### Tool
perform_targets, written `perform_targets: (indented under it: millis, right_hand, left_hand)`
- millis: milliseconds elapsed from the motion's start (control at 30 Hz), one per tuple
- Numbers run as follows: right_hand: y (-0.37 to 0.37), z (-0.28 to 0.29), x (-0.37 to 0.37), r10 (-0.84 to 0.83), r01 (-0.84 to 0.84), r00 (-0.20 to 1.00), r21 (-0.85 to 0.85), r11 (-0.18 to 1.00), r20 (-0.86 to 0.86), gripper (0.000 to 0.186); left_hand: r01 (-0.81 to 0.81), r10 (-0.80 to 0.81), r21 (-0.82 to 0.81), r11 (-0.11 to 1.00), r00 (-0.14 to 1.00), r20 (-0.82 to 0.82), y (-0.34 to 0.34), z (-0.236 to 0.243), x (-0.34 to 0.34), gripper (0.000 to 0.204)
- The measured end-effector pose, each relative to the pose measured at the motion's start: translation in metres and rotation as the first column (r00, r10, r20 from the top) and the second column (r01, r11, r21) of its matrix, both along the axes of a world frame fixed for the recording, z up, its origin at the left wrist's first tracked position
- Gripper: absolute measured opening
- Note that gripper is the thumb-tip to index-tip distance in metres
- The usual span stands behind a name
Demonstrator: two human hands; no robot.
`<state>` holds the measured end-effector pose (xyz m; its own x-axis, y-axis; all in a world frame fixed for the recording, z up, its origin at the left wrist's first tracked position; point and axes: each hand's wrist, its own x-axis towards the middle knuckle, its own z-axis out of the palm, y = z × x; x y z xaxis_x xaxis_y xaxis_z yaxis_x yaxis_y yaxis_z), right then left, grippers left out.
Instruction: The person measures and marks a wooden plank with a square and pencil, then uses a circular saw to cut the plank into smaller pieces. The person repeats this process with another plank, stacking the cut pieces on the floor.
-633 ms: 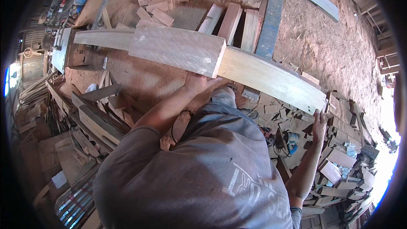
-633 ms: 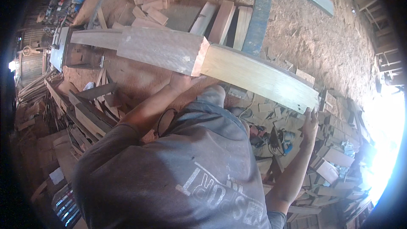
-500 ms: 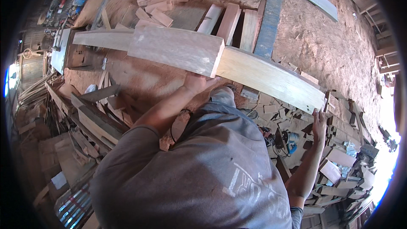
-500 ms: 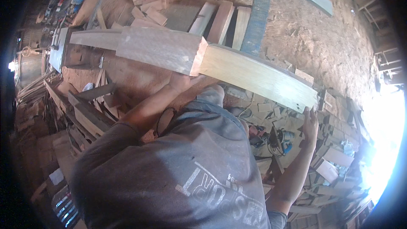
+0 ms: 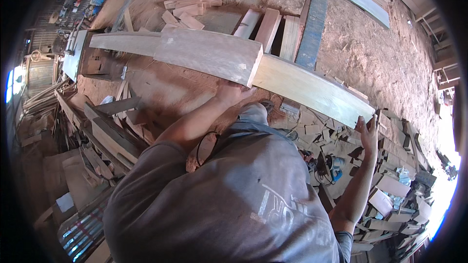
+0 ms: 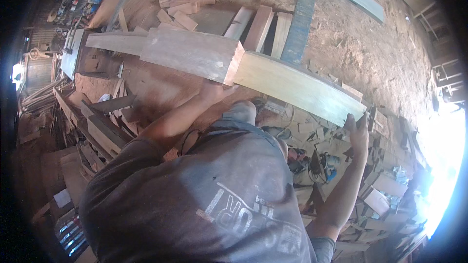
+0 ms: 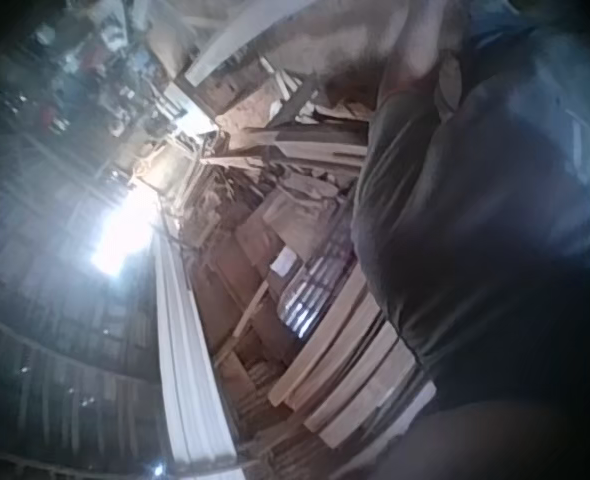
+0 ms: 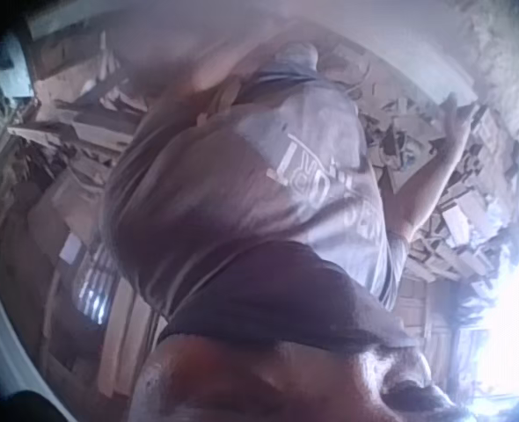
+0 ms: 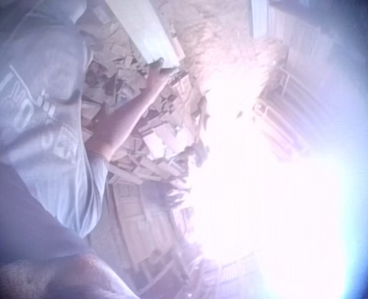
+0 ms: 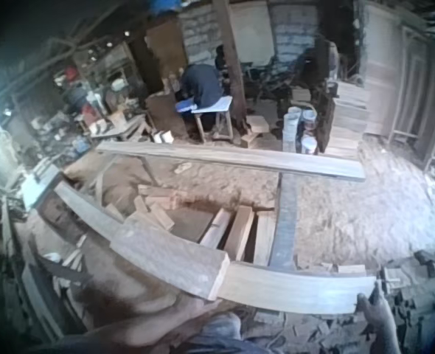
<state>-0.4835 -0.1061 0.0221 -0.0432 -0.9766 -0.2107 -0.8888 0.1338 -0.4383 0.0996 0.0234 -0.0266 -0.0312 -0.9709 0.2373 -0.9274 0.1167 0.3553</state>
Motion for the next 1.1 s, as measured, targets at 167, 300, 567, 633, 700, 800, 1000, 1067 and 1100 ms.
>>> perform_targets:
  millis: [167, 300, 567, 633, 700, 800, 1000, 1067, 1100]
  right_hand:
    - [-0.035, 0.003, -0.002, -0.206, 0.204, 0.978, 0.06, 0.977, 0.027, 0.065]
    - [-0.023, -0.03, -0.02, -0.124, 0.132, 0.989, -0.103, 0.986, 0.08, 0.058]
    - [-0.025, -0.038, -0.052, -0.426, 0.35, 0.646, 0.25, 0.903, 0.634, 0.05]
    - [-0.024, -0.024, -0.062, -0.441, 0.411, 0.55, 0.229, 0.882, 0.709, 0.047]
    - [-0.027, -0.027, -0.078, -0.465, 0.458, 0.679, 0.167, 0.873, 0.568, 0.044]
    - [-0.025, -0.031, -0.06, -0.393, 0.4, 0.864, 0.043, 0.915, 0.316, 0.045]
    - [-0.037, -0.034, -0.051, -0.261, 0.263, 0.949, 0.012, 0.965, 0.176, 0.06]
    - [-0.04, -0.039, -0.05, -0.261, 0.256, 0.965, -0.093, 0.962, -0.04, 0.05]
    - [-0.04, -0.04, -0.068, -0.306, 0.301, 0.938, 0.055, 0.952, 0.165, 0.046]
  left_hand:
    - [-0.009, 0.009, 0.02, 1.0, 1.0, -0.005, 0.006, -0.009, -0.002, 0.072]
    - [0.021, -0.007, 0.148, 0.989, 0.996, -0.094, 0.002, -0.002, -0.001, 0.07]
    - [0.022, -0.036, 0.251, 0.968, 0.998, 0.052, 0.007, 0.054, -0.023, 0.054]
    - [0.01, -0.021, 0.171, 0.985, 0.998, 0.065, 0.029, 0.065, -0.024, 0.044]
    - [0.074, -0.074, -0.014, 0.997, 0.997, -0.002, 0.047, 0.072, -0.016, 0.034]
    - [0.183, -0.16, 0.072, 0.981, 0.956, -0.245, 0.063, 0.083, -0.013, 0.023]
    - [0.411, -0.419, -0.105, 0.906, 0.827, -0.374, 0.006, 0.127, -0.094, 0.023]
    - [0.462, -0.49, -0.166, 0.871, 0.802, -0.341, -0.02, 0.132, -0.124, 0.025]
    - [0.495, -0.53, -0.19, 0.848, 0.784, -0.324, -0.033, 0.133, -0.139, 0.025]
